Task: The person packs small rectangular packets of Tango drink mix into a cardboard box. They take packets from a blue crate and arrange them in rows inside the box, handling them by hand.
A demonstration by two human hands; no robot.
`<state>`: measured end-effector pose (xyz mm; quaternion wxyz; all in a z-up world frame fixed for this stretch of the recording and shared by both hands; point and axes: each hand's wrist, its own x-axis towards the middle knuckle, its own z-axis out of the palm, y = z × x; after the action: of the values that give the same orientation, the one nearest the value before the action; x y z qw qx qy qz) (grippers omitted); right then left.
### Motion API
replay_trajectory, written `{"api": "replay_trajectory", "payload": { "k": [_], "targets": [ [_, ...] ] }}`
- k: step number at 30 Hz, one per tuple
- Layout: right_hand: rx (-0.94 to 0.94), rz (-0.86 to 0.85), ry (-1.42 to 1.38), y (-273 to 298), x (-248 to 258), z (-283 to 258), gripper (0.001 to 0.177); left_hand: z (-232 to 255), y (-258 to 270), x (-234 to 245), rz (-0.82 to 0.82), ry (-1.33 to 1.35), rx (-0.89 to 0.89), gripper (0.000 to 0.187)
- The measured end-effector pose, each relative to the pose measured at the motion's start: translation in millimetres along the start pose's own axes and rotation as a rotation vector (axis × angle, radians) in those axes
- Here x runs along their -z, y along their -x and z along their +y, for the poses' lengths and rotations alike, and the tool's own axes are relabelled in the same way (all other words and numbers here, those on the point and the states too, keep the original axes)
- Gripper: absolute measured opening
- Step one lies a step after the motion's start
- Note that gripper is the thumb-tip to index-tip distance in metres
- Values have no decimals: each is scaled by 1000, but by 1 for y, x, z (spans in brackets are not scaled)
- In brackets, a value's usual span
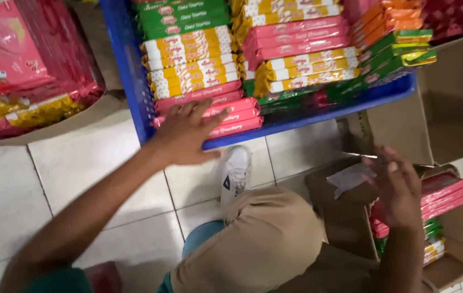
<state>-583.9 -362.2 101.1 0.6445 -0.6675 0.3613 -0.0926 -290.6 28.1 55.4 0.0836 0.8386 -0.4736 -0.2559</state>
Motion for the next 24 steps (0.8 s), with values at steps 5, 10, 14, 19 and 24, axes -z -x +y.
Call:
{"api": "replay_trajectory", "payload": {
  "k": [5,10,14,19,24],
  "targets": [
    [21,5,76,3,-14,-13,40,11,7,-23,255,-110,-14,87],
    [22,2,74,8,-23,-18,41,3,4,-30,271,-124,-58,80],
    [13,-51,87,27,-21,-42,45,4,4,-26,242,-114,-40,78],
    [282,-177,-91,60,59,-47,50,-8,-2,-54,414,-233,-188,63],
    [227,267,-19,114,108,-67,44,0,-14,-43,632,-218,-409,53]
  ]
}}
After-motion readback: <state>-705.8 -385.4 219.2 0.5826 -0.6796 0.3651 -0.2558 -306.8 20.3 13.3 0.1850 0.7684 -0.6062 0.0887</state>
